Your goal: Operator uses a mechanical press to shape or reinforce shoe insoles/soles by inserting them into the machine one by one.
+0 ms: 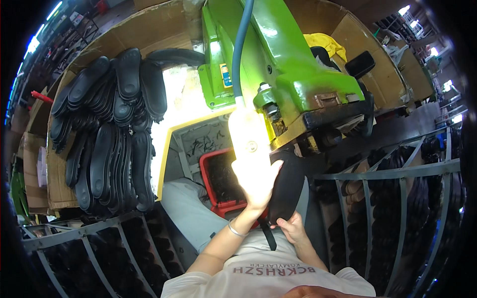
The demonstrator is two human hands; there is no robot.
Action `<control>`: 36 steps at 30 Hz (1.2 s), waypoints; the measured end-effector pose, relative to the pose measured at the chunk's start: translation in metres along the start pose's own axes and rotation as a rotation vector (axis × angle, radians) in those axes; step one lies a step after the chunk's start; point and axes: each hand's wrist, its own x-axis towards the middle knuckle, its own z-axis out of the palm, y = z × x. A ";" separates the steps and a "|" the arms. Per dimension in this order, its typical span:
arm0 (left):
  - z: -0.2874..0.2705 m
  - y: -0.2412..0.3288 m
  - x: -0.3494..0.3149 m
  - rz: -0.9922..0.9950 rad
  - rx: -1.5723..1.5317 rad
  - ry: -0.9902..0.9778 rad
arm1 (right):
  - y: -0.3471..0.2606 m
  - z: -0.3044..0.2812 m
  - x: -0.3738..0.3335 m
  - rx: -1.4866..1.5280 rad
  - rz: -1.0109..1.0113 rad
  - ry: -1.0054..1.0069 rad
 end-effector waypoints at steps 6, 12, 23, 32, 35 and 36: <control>0.003 -0.003 0.002 -0.089 -0.064 -0.109 | -0.015 0.007 -0.013 -0.011 -0.006 -0.076; -0.018 -0.010 -0.002 -0.230 -0.456 0.029 | -0.066 -0.001 -0.029 0.017 -0.101 0.053; -0.055 -0.006 0.005 -0.401 -0.561 -0.022 | -0.177 0.007 0.048 -0.338 -0.294 0.171; -0.074 -0.023 -0.006 -0.539 -0.739 0.200 | -0.164 0.010 0.108 -0.428 -0.264 -0.157; -0.070 -0.020 -0.014 -0.700 -0.930 0.295 | -0.114 -0.002 0.105 -0.317 -0.285 -0.193; -0.067 -0.017 -0.016 -0.704 -1.064 0.272 | -0.095 -0.008 0.096 -0.186 -0.195 -0.132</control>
